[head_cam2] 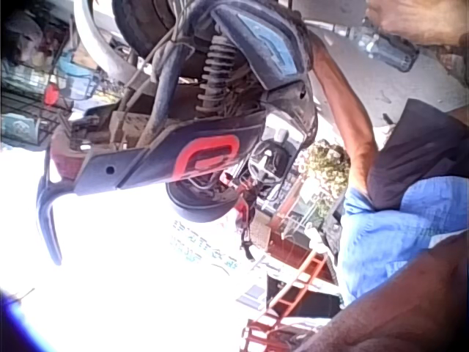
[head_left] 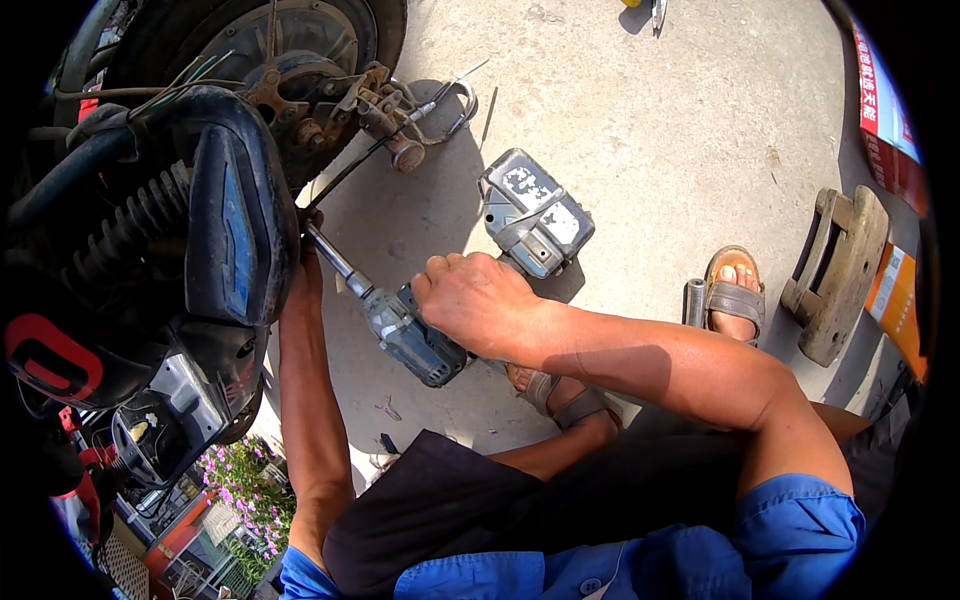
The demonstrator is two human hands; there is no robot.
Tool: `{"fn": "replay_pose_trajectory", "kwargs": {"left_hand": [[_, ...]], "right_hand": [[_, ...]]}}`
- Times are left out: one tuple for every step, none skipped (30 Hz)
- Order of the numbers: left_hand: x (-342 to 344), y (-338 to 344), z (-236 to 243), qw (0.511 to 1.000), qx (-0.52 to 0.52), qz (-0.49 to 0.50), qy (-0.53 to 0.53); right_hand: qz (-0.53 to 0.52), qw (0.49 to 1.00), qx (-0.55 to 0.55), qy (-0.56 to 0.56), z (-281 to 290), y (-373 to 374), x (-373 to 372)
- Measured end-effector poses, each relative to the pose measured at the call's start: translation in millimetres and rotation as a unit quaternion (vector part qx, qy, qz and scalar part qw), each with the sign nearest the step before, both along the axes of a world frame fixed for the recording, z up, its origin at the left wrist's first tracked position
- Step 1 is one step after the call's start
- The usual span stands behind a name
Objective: The person is repairing a scooter by using a cordless impact wrench and a screwdriver to remove and adjust parts near the front wheel and brake assembly.
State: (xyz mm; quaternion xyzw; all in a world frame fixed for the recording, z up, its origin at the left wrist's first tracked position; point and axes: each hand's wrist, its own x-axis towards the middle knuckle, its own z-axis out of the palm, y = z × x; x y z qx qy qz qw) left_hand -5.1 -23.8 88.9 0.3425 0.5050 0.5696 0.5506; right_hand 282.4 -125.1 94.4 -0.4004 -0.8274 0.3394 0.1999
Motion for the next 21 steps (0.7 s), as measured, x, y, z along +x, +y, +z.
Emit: {"fn": "replay_pose_trajectory", "kwargs": {"left_hand": [[3, -1, 1, 1.000, 0.002, 0.008, 0.004], [5, -1, 1, 1.000, 0.002, 0.014, 0.012], [5, -1, 1, 1.000, 0.002, 0.020, 0.020], [6, -1, 1, 0.999, 0.002, 0.026, 0.027], [6, -1, 1, 0.999, 0.003, 0.025, 0.029], [6, -1, 1, 0.999, 0.003, 0.024, 0.030], [5, -1, 1, 0.999, 0.004, 0.022, 0.031], [5, 0, 1, 1.000, 0.005, 0.020, 0.023], [3, 0, 0, 1.000, 0.005, 0.018, 0.015], [2, 0, 0, 1.000, 0.006, 0.016, 0.007], [1, 1, -1, 1.000, 0.005, 0.013, 0.008], [0, 1, -1, 1.000, 0.004, 0.009, 0.008], [-1, 1, -1, 1.000, 0.004, 0.005, 0.008], [-3, 1, -2, 1.000, 0.001, 0.007, 0.009], [-4, 2, -2, 1.000, -0.002, 0.008, 0.010], [-5, 2, -3, 1.000, -0.005, 0.010, 0.011], [-6, 2, -3, 1.000, -0.004, 0.012, 0.010], [-4, 1, -2, 1.000, -0.004, 0.013, 0.008], [-2, 1, -2, 1.000, -0.004, 0.015, 0.006], [-1, 1, -1, 1.000, -0.007, 0.022, 0.014], [3, 0, 1, 0.999, -0.011, 0.030, 0.021]], "right_hand": [[-0.001, 1.000, -0.002, 0.000, 1, 0, 0], [-0.002, 1.000, -0.004, 0.001, 1, 0, 0], [-0.001, 1.000, -0.004, 0.001, 1, 0, 0], [0.000, 1.000, -0.005, 0.000, 1, 0, 0], [0.001, 1.000, -0.005, 0.000, 1, 0, 0], [0.000, 1.000, -0.004, 0.001, 1, 0, 0], [-0.001, 1.000, -0.004, 0.001, 1, 0, 0], [-0.001, 1.000, -0.003, 0.002, 1, 0, 0], [-0.001, 1.000, -0.003, 0.001, 1, 0, 1], [-0.001, 1.000, -0.002, 0.000, 1, 0, 1], [-0.001, 1.000, -0.002, -0.001, 1, 0, 1], [-0.001, 1.000, -0.002, -0.001, 1, 0, 1], [-0.001, 1.000, -0.003, 0.000, 0, 0, 1], [-0.001, 1.000, -0.003, 0.000, 0, 0, 1], [-0.002, 1.000, -0.004, 0.001, -1, 0, 0], [-0.003, 1.000, -0.005, 0.003, -1, 0, 0], [-0.003, 1.000, -0.007, 0.004, -1, 0, 0], [-0.004, 1.000, -0.008, 0.004, -1, 0, -1], [-0.004, 1.000, -0.009, 0.004, 0, 0, -1], [-0.005, 1.000, -0.011, 0.004, 0, 0, -1], [-0.003, 1.000, -0.010, 0.002, 0, 0, -1]]}}
